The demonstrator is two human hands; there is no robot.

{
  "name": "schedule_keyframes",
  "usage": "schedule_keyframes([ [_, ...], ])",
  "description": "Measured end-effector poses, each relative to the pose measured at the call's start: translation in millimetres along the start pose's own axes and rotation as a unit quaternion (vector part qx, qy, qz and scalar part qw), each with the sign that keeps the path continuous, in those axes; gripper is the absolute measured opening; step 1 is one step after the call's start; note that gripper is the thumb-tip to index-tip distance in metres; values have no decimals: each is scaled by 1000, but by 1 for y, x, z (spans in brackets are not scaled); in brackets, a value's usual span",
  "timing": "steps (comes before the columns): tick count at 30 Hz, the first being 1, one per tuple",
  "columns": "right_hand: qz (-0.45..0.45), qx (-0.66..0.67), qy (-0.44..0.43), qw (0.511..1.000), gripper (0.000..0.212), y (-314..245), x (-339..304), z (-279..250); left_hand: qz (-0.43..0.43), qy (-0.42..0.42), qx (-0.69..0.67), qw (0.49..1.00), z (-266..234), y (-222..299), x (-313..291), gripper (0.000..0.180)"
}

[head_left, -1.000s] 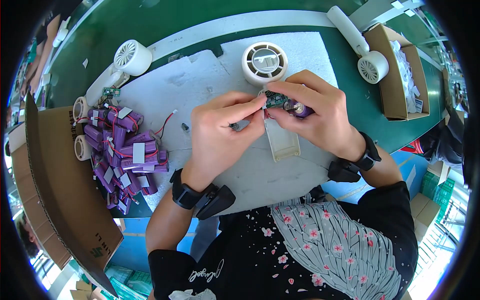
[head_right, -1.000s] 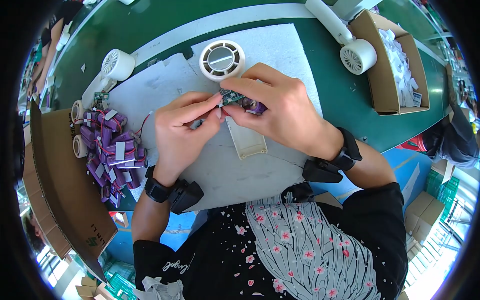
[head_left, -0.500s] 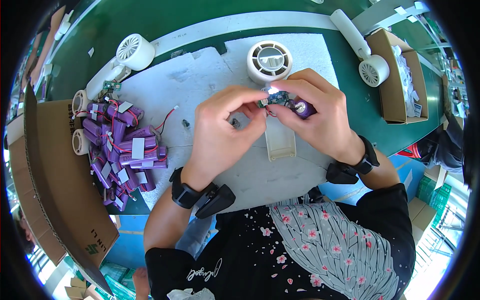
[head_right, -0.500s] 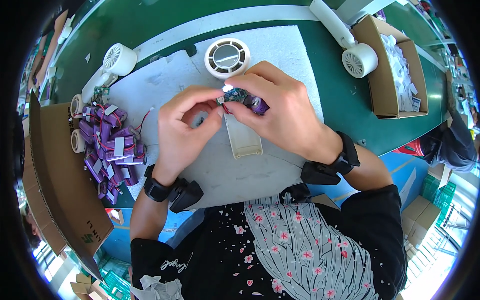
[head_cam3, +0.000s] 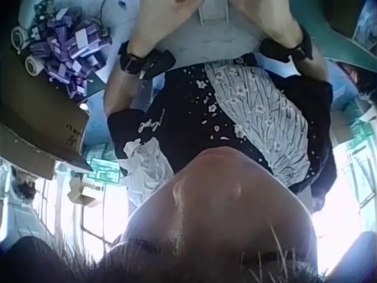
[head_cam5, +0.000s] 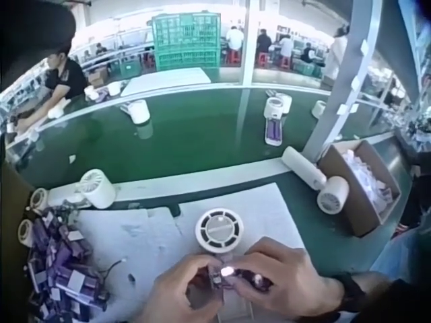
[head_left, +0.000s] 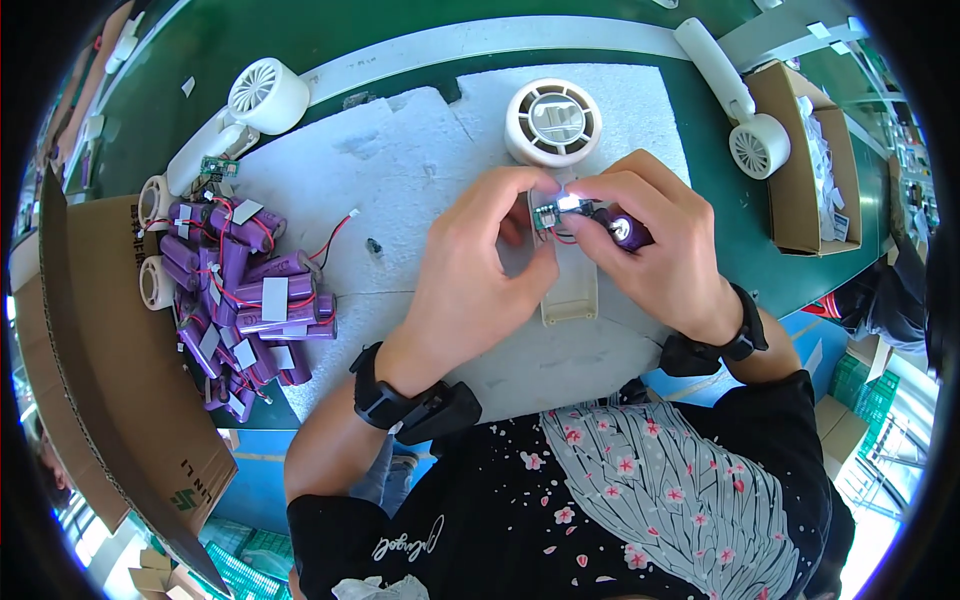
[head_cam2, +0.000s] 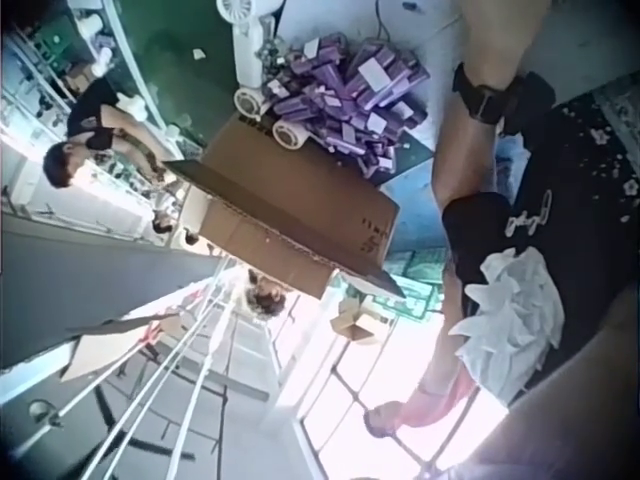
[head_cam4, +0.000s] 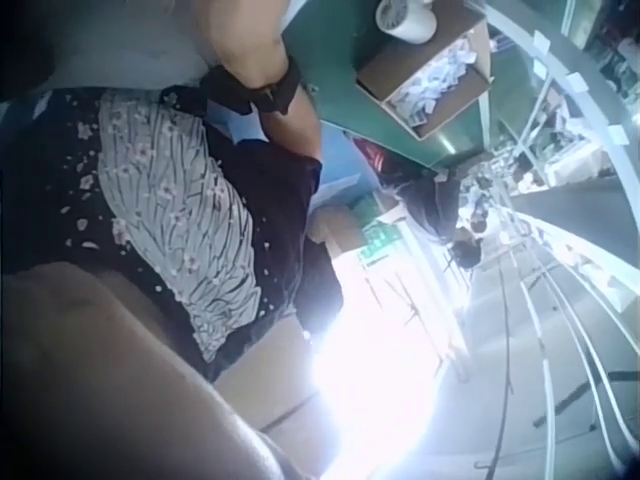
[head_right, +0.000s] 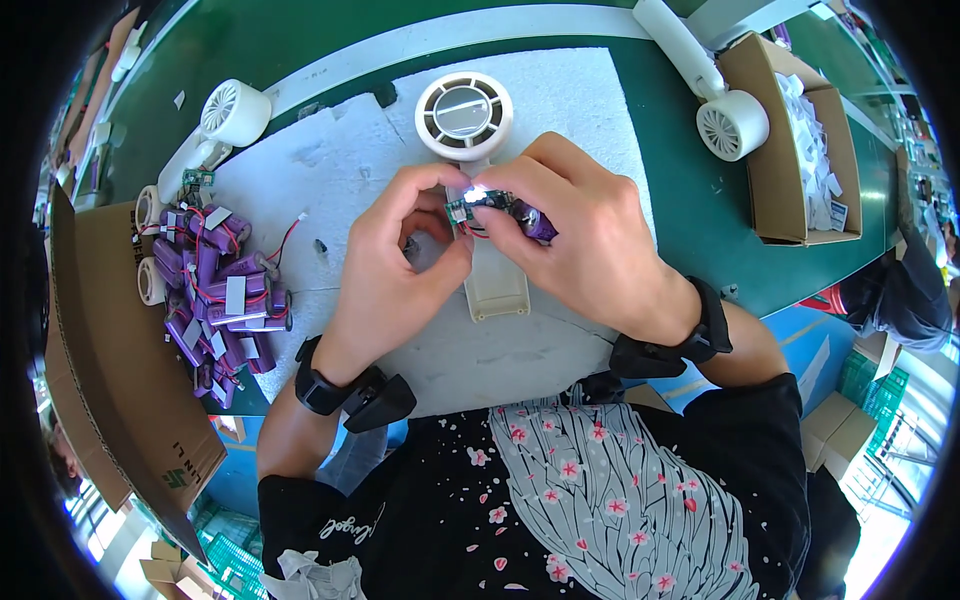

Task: Assembling handheld portable fans by installing components like batteries and circuit boards into the housing.

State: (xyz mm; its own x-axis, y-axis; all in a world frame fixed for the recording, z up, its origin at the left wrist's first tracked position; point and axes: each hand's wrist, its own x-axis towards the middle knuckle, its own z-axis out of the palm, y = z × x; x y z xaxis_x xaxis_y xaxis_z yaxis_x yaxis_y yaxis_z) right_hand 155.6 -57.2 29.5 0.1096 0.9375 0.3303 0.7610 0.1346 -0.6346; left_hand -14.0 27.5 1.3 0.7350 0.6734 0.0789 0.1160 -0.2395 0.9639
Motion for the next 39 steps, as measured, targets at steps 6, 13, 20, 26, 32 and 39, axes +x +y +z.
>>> schedule_keyframes([
  [6, 3, 1, -15, 1000, 25, -1, -1, -2, -2, -16, -34, 999, -3, 1, 2, 41],
  [13, -55, -22, -5, 998, 23, 3, -3, 1, -54, -13, -25, 998, -2, 10, 3, 41],
  [20, -45, -56, 2, 997, 24, 3, -2, 3, -34, -2, -36, 999, 0, 4, 3, 40],
  [26, -60, -69, 0, 996, 24, 4, -2, 3, -30, 1, -14, 999, 1, 5, 3, 40],
  [32, -49, -89, 1, 995, 24, 1, -3, 4, -32, 10, 11, 999, 4, 5, 2, 40],
  [39, -50, -98, -8, 994, 25, -2, -2, 1, -23, 6, -34, 999, 1, 3, 0, 40],
])
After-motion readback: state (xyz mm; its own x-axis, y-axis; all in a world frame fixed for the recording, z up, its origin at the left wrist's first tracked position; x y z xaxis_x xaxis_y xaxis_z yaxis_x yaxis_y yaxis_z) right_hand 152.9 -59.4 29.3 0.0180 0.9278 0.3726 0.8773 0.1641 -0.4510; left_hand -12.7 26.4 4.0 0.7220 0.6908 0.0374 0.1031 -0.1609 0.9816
